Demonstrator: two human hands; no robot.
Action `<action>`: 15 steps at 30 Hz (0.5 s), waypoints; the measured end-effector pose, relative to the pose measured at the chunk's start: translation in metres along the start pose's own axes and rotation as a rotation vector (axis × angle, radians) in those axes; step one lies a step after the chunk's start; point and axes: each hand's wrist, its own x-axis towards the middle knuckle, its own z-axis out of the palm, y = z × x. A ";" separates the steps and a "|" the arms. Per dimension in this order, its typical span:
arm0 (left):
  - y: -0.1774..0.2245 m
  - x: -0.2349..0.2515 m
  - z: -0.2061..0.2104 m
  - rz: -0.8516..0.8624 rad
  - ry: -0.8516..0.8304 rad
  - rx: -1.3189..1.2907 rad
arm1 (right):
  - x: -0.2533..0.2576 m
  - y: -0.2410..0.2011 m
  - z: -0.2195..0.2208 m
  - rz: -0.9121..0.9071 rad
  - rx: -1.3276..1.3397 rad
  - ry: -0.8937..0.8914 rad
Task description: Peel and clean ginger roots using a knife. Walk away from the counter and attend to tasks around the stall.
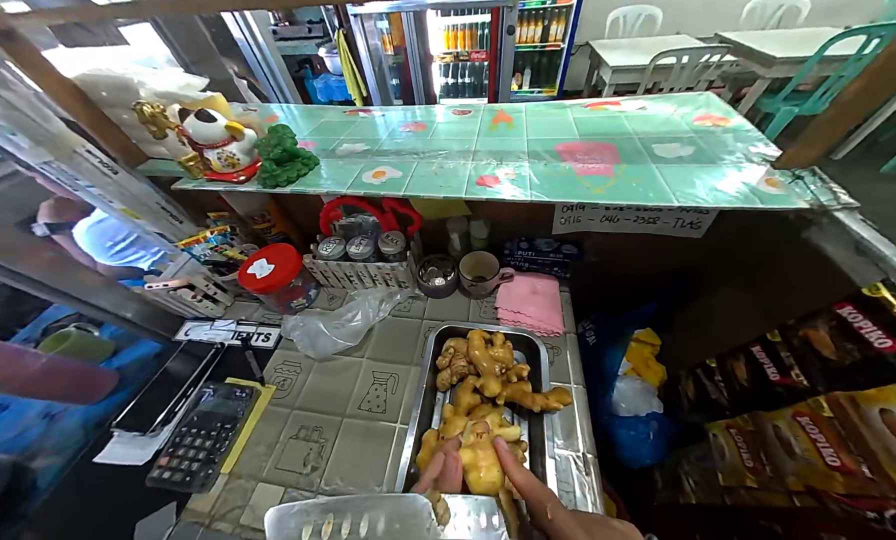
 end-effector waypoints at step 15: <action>-0.006 -0.013 0.010 0.029 0.149 -0.107 | 0.002 -0.004 0.008 -0.009 -0.066 0.013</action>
